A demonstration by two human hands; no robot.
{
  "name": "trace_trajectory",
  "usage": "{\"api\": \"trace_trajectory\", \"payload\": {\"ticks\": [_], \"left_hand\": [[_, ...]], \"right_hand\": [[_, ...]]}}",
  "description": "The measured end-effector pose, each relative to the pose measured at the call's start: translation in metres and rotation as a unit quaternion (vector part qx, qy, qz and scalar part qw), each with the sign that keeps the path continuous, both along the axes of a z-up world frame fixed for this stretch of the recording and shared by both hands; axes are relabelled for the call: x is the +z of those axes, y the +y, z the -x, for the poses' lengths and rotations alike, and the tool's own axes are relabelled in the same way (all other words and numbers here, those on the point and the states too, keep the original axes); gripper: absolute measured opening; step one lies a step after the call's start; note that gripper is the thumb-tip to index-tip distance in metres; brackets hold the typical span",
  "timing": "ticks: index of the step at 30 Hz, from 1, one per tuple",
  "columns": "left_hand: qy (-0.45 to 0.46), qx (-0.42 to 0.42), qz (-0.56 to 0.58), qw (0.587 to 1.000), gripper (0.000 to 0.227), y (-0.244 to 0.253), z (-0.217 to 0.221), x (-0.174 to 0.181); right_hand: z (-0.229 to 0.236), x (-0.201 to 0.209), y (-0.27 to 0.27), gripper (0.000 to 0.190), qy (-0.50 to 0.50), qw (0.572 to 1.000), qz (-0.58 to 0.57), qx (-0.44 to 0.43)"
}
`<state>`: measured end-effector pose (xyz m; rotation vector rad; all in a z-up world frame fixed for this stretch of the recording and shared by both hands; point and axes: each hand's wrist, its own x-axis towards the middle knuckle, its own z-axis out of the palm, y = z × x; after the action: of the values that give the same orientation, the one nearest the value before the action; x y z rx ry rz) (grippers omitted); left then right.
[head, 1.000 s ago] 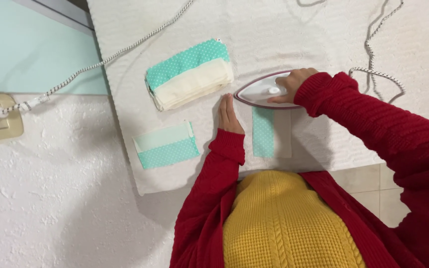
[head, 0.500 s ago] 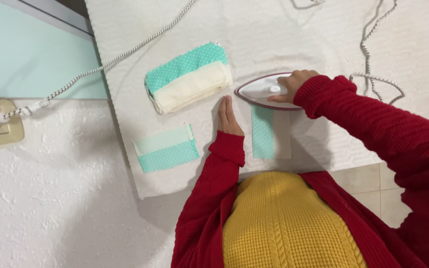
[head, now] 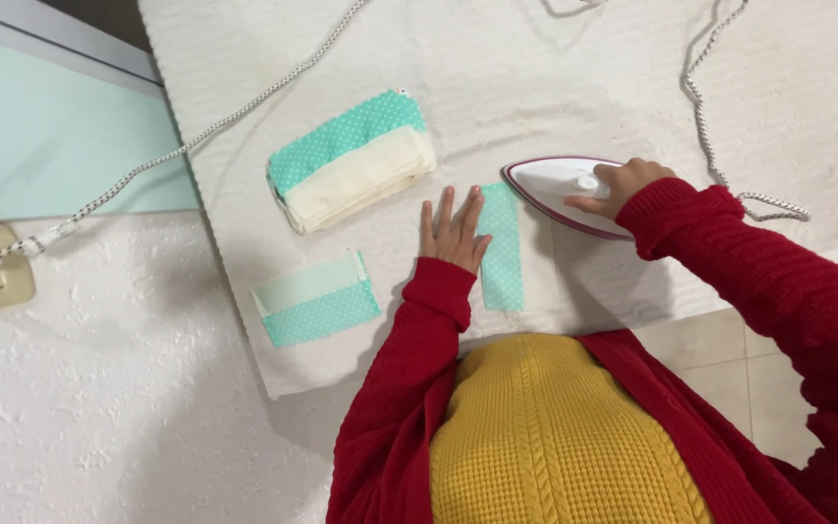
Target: Ironing and pressing small fabric strips on a flat surface.
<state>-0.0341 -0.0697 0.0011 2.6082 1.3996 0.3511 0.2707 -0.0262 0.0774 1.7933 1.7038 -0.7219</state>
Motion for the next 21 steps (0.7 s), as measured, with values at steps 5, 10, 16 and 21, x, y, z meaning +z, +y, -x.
{"api": "trace_trajectory", "payload": {"ticks": [5, 10, 16, 21], "left_hand": [[-0.005, 0.004, 0.037, 0.999, 0.085, 0.001, -0.001, 0.003], [-0.035, 0.005, 0.014, 0.999, 0.085, 0.001, 0.000, 0.005], [-0.202, 0.084, -0.019, 0.976, 0.080, 0.004, 0.000, 0.010], [-0.284, 0.150, -0.002, 0.947, 0.082, 0.001, -0.004, 0.006]], "right_hand": [[-0.023, 0.012, -0.011, 0.085, -0.008, 0.999, -0.004, -0.030], [-0.032, 0.016, 0.001, 0.086, -0.010, 0.998, -0.031, -0.059], [0.024, 0.008, 0.026, 0.083, 0.040, 0.998, -0.001, 0.048], [0.063, 0.014, 0.053, 0.081, 0.049, 0.996, 0.005, 0.076]]}}
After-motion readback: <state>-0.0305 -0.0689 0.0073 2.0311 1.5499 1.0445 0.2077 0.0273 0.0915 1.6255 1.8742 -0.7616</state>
